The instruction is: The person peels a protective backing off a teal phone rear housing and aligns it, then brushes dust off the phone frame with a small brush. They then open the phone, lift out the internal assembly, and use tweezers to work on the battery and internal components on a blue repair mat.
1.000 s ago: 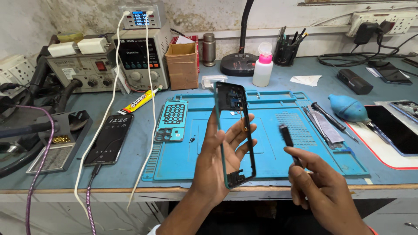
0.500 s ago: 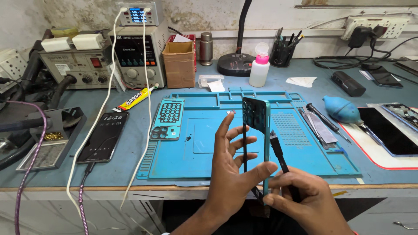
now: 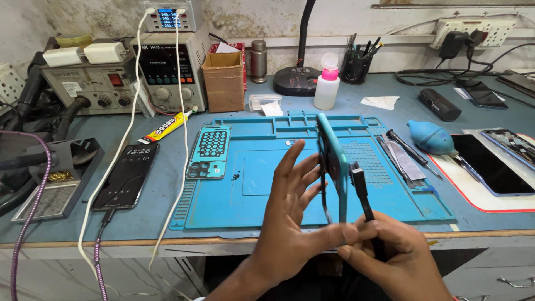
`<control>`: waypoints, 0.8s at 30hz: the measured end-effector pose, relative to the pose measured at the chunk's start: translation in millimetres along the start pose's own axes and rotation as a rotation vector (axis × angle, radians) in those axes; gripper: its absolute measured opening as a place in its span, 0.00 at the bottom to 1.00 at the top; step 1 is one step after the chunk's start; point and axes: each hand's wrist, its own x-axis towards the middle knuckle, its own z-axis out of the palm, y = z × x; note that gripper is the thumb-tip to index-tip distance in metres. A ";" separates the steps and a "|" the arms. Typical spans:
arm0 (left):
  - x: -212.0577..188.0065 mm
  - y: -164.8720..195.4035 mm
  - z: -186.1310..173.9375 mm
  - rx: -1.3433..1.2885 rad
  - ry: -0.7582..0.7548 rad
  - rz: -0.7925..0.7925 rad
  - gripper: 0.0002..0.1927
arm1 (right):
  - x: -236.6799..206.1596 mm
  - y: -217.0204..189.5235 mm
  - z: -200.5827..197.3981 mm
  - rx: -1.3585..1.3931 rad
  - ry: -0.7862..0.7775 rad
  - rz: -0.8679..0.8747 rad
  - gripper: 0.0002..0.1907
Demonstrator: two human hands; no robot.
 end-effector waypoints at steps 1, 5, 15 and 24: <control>-1.4 1.7 -3.9 0.059 -0.057 0.070 0.59 | -0.6 0.6 -0.3 0.028 0.002 0.004 0.07; -1.1 6.6 -17.0 0.240 -0.191 0.255 0.54 | -0.9 -2.2 -0.9 0.075 0.028 0.040 0.12; 5.7 5.9 -25.4 0.498 -0.214 0.368 0.51 | 0.2 -2.9 -3.2 0.067 0.140 0.066 0.14; 9.0 5.6 -24.2 0.900 -0.169 0.544 0.53 | -6.7 13.6 -5.9 0.103 0.220 -0.048 0.19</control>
